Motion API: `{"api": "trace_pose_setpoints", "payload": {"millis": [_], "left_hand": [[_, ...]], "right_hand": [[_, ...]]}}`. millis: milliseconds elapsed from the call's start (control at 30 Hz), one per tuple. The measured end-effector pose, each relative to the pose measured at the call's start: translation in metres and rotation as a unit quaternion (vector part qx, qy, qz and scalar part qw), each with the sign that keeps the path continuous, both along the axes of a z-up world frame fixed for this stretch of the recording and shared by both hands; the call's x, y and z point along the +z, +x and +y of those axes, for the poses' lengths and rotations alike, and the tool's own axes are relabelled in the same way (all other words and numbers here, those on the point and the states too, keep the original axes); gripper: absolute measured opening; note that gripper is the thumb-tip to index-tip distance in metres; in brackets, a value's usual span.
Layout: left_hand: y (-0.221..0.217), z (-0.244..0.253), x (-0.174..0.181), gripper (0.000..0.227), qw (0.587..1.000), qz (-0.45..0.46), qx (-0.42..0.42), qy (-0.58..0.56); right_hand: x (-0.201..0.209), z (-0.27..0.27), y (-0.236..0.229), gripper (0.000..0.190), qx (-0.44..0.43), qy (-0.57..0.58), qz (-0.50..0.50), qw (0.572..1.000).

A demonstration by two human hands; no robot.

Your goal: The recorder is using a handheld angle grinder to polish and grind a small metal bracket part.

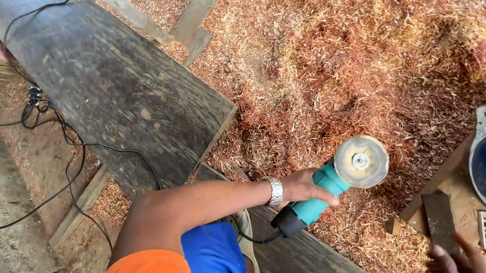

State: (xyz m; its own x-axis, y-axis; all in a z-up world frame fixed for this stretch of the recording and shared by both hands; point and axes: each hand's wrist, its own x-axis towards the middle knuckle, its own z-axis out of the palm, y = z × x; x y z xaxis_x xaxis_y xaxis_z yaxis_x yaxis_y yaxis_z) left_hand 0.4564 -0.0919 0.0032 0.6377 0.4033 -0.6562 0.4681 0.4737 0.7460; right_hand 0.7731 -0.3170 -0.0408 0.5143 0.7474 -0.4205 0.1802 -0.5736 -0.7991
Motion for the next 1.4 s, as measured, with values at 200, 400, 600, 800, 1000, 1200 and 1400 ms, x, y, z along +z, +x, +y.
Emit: {"api": "trace_pose_setpoints", "payload": {"millis": [200, 400, 600, 800, 1000, 1200, 1400], "left_hand": [[0.035, 0.066, 0.034, 0.077, 0.994, -0.098, 0.041, 0.023], [0.065, 0.098, 0.083, 0.072, 0.962, -0.253, 0.094, 0.043], [0.049, 0.017, 0.059, 0.055, 0.799, -0.455, 0.388, -0.068], [0.010, -0.009, 0.015, 0.046, 0.748, -0.479, 0.452, -0.079], [-0.002, -0.015, 0.005, 0.041, 0.751, -0.412, 0.514, -0.048], [-0.005, -0.009, -0.011, 0.041, 0.639, -0.502, 0.571, -0.115], [-0.010, -0.005, -0.015, 0.037, 0.551, -0.562, 0.591, -0.175]], "right_hand": [[0.015, 0.040, 0.014, 0.044, 0.098, -0.005, 0.114, 0.989], [0.096, 0.123, 0.021, 0.029, 0.152, 0.144, 0.101, 0.973], [0.175, 0.207, -0.023, 0.022, 0.237, 0.077, 0.058, 0.967], [0.126, 0.221, -0.047, 0.025, 0.189, 0.072, 0.145, 0.969], [0.021, 0.195, -0.042, 0.023, 0.400, 0.092, -0.044, 0.911], [-0.099, 0.209, -0.021, 0.023, 0.560, -0.007, -0.176, 0.810], [-0.109, 0.216, -0.024, 0.033, 0.531, -0.015, -0.184, 0.827]]}}
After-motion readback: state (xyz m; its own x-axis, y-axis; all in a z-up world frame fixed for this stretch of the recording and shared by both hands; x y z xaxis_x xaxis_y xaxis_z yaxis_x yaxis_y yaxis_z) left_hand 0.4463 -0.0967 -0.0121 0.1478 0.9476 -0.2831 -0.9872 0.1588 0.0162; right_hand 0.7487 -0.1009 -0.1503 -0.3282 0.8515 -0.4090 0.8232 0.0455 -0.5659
